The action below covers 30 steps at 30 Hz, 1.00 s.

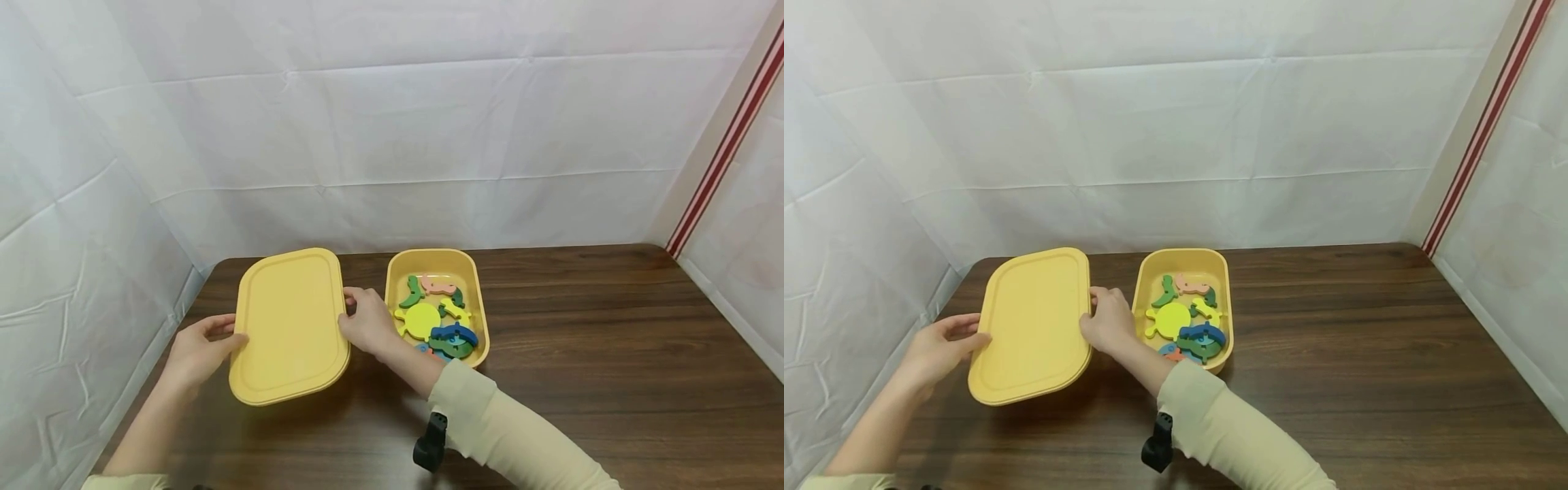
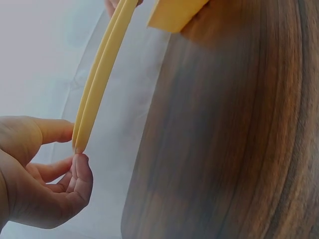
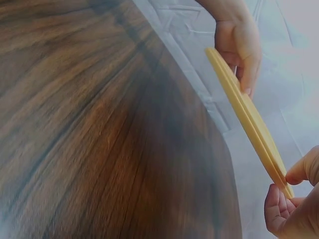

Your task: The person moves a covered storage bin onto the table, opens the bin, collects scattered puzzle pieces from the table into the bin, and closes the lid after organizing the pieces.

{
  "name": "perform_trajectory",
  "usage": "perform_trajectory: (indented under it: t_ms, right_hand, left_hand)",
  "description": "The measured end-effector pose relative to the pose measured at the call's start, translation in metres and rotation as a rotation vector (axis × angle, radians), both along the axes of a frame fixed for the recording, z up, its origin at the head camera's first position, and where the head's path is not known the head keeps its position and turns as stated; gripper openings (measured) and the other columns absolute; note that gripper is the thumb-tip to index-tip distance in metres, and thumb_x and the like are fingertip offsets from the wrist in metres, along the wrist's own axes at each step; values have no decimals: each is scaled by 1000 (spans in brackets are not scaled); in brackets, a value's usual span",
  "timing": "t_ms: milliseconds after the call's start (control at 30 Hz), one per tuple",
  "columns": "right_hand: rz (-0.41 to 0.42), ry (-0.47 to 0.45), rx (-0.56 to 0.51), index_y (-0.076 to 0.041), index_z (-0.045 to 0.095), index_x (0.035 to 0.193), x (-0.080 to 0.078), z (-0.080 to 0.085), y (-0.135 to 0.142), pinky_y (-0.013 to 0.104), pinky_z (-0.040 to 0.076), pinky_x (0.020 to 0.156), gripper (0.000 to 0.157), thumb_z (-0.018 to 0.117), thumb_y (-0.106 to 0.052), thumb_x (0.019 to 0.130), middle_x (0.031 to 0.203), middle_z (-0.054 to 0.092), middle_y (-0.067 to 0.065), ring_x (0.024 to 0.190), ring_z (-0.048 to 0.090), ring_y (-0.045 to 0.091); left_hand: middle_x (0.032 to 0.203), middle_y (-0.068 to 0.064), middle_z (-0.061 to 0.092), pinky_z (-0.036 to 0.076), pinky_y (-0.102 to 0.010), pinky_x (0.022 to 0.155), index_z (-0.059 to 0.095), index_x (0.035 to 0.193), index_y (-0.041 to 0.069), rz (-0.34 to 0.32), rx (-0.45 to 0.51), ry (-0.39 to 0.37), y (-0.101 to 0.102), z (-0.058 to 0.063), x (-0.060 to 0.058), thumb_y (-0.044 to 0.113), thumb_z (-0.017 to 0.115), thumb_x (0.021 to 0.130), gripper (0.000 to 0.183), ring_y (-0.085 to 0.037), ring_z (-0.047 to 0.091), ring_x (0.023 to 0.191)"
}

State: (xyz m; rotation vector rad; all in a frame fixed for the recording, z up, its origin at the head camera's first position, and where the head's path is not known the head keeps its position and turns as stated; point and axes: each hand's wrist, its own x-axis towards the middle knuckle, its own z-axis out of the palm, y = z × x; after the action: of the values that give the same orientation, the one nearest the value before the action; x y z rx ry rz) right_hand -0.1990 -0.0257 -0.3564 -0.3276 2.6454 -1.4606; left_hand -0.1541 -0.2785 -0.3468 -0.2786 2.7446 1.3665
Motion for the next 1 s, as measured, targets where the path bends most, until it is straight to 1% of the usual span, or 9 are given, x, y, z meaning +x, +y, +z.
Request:
perform_trajectory:
  t_ms: [100, 300, 500, 600, 700, 767, 867, 933, 1000]
  right_hand:
    - [8, -13, -3, -4, 51, 129, 0, 2, 6, 18, 48, 60, 44, 56, -9, 86, 107, 53, 11, 69, 59, 9]
    - [-1, -5, 38, -4, 50, 130, -1, 2, 18, 21, 49, 64, 44, 56, -9, 86, 107, 53, 12, 74, 59, 12]
    - [3, 15, 55, -3, 50, 130, -2, 0, 32, 23, 49, 67, 45, 55, -8, 86, 109, 54, 12, 76, 59, 13]
    - [13, 33, 44, -2, 51, 129, -2, 0, 38, 21, 46, 60, 44, 55, -7, 86, 108, 55, 13, 69, 54, 12]
    - [16, 38, 41, -2, 50, 130, -3, 0, 44, 20, 40, 52, 44, 54, -6, 86, 110, 55, 14, 60, 47, 11]
    - [11, 33, 40, -2, 49, 130, -4, 0, 48, 19, 39, 50, 45, 53, -5, 85, 112, 54, 15, 59, 46, 11]
    - [-6, 11, 49, -3, 48, 132, -4, 0, 53, 18, 41, 52, 47, 54, -6, 86, 113, 53, 15, 62, 49, 9]
    - [-13, 5, 49, -3, 47, 132, -4, -1, 57, 19, 42, 51, 47, 54, -7, 86, 114, 53, 15, 60, 49, 8]
    - [-13, 0, 47, -3, 46, 133, -4, -1, 61, 20, 39, 47, 48, 54, -6, 86, 115, 54, 14, 53, 45, 9]
  left_hand:
    - [125, -22, 49, 54, -22, 67, 41, 133, -4, -6, 24, 9, 5, 2, -1, 23, 62, 87, 58, 5, 56, 81]
    - [127, -23, 47, 54, -21, 68, 40, 134, -5, -24, 75, 2, 17, 4, -4, 18, 59, 88, 55, 2, 59, 81]
    - [125, -22, 48, 54, -22, 67, 41, 134, -4, -37, 74, 1, 28, 6, -9, 15, 58, 88, 52, -2, 58, 80]
    - [124, -21, 49, 54, -23, 67, 42, 133, -4, -47, 73, 5, 32, 6, -11, 15, 58, 88, 52, -4, 58, 79]
    - [123, -21, 50, 54, -23, 66, 43, 133, -4, -53, 84, 13, 36, 5, -14, 14, 59, 88, 51, -4, 59, 78]
    - [122, -21, 50, 54, -23, 66, 44, 132, -3, -54, 92, 19, 39, 5, -16, 13, 59, 87, 50, -4, 59, 77]
    - [122, -20, 51, 53, -22, 66, 45, 131, -2, -61, 86, 26, 44, 6, -19, 14, 59, 87, 49, -5, 59, 79]
    - [122, -19, 51, 53, -21, 66, 46, 131, -2, -66, 84, 26, 48, 6, -21, 14, 59, 87, 49, -7, 59, 81]
    - [121, -19, 52, 53, -21, 66, 46, 131, -1, -70, 81, 22, 52, 6, -22, 15, 59, 87, 49, -8, 59, 82]
